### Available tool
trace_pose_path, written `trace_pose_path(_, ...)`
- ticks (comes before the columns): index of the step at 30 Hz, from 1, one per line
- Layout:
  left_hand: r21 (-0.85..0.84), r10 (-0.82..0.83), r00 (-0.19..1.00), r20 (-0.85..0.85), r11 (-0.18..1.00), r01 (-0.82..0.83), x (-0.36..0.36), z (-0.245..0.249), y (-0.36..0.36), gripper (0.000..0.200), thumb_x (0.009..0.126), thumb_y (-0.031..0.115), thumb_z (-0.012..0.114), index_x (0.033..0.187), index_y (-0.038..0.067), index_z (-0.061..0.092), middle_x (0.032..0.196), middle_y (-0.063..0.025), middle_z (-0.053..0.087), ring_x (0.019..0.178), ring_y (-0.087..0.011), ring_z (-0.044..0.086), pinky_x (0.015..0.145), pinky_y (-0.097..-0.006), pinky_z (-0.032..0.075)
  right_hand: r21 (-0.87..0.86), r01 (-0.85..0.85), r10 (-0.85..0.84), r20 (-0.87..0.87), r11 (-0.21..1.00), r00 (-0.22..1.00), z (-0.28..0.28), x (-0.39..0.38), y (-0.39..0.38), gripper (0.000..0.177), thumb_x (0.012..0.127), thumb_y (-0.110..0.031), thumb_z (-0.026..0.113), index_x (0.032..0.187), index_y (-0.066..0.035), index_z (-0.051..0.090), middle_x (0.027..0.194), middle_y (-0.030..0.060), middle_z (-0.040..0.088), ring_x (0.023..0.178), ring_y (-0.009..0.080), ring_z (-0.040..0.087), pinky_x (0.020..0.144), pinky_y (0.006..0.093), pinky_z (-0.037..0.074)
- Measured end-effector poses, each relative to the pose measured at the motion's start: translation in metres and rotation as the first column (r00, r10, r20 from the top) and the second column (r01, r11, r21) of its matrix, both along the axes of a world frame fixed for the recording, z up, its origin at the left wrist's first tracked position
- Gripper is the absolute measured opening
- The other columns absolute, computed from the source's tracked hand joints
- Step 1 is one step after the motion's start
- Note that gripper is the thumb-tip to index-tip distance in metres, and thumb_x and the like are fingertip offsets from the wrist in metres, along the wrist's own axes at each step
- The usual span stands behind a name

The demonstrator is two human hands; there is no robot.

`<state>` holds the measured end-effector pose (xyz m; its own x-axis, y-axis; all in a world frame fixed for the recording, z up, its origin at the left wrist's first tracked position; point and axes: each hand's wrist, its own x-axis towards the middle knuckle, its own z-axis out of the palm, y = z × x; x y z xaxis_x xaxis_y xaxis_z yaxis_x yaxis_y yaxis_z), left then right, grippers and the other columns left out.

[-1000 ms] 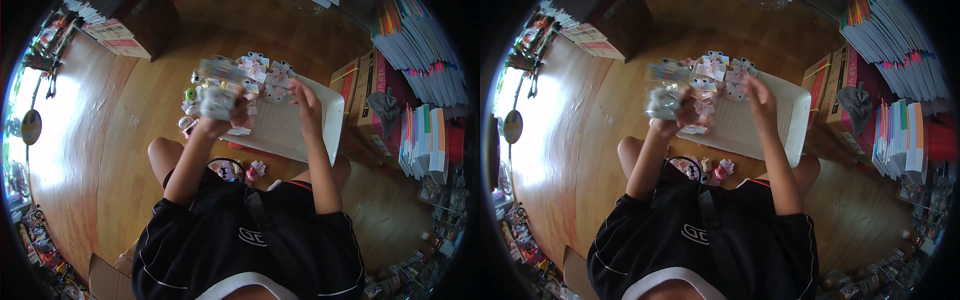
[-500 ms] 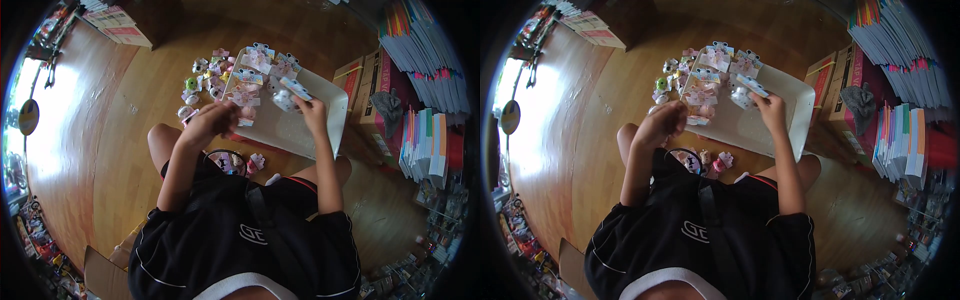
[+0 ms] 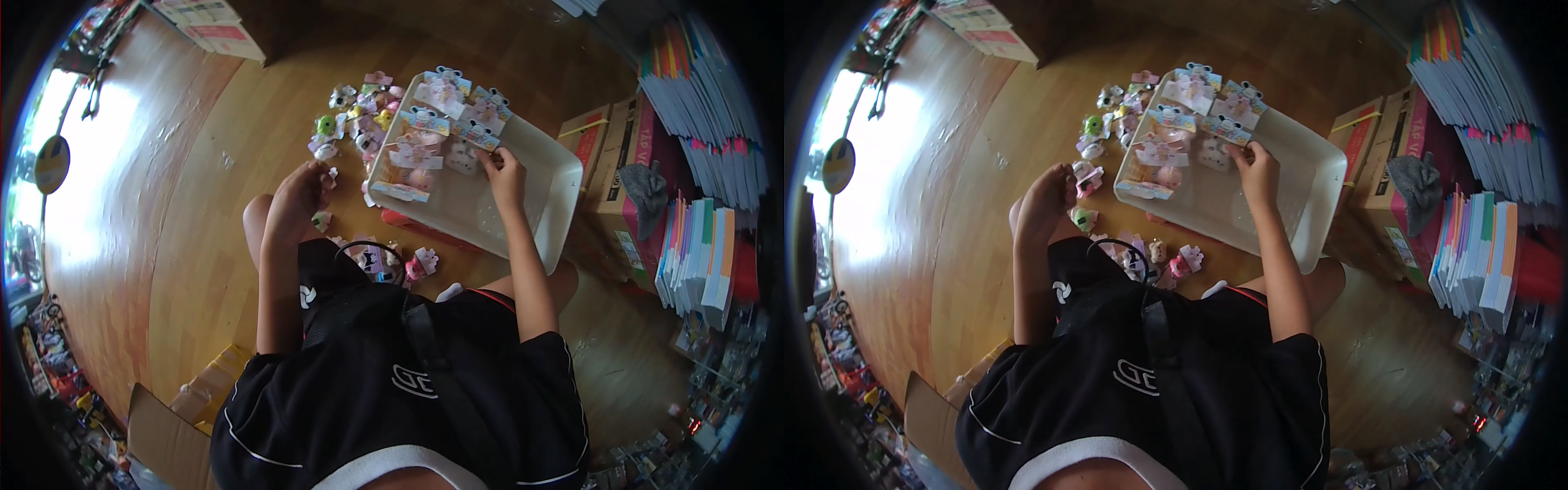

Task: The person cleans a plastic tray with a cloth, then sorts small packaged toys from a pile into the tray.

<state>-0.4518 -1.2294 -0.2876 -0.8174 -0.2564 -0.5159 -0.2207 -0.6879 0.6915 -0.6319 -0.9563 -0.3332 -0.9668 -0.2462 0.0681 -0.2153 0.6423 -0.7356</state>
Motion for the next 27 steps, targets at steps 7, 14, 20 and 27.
trace_pose_path(7,-0.402,0.113,0.975,0.189,0.915,-0.028,-0.016,-0.059,-0.067,0.016,0.079,0.018,0.048,0.084,0.005,0.056,0.066,-0.0001,0.052,0.055,-0.0098,0.049,0.049,-0.0208,0.039,-0.086,0.130,-0.135,-0.055,0.988,0.989,0.015,0.003,0.019,0.029,0.073,-0.028,0.062,0.080,0.000,0.058,0.069,0.0096,0.059,0.060,0.0146,0.057,0.055,0.0247,0.044)
trace_pose_path(14,-0.571,0.201,0.538,0.819,0.189,0.799,-0.057,-0.215,-0.064,0.024,0.071,0.024,0.053,0.089,0.009,0.060,0.093,-0.0126,0.058,0.088,-0.0270,0.056,0.070,-0.0358,0.046,-0.334,0.242,-0.217,0.111,0.911,0.970,0.058,0.048,0.048,0.021,0.080,-0.017,0.054,0.091,0.001,0.055,0.073,0.0045,0.056,0.057,0.0067,0.050,0.051,0.0175,0.039)
trace_pose_path(20,-0.623,0.274,0.572,0.773,0.157,0.766,-0.017,-0.258,-0.042,0.042,0.074,0.030,0.052,0.115,0.023,0.043,0.123,-0.0185,0.033,0.112,-0.0362,0.034,0.085,-0.0471,0.034,-0.228,0.236,-0.241,0.007,0.945,0.971,0.063,0.071,0.079,0.017,0.081,-0.013,0.051,0.085,0.003,0.055,0.071,0.0054,0.055,0.056,0.0074,0.048,0.049,0.0186,0.039)
trace_pose_path(27,-0.594,0.163,0.599,0.784,-0.087,0.800,-0.012,-0.297,-0.060,0.025,0.081,0.026,0.041,0.102,0.026,0.055,0.119,-0.0156,0.041,0.113,-0.0346,0.035,0.087,-0.0499,0.029,-0.271,0.255,-0.259,0.021,0.928,0.966,0.067,0.073,0.063,0.021,0.083,-0.015,0.048,0.085,0.004,0.056,0.069,0.0050,0.054,0.055,0.0072,0.047,0.050,0.0188,0.039)
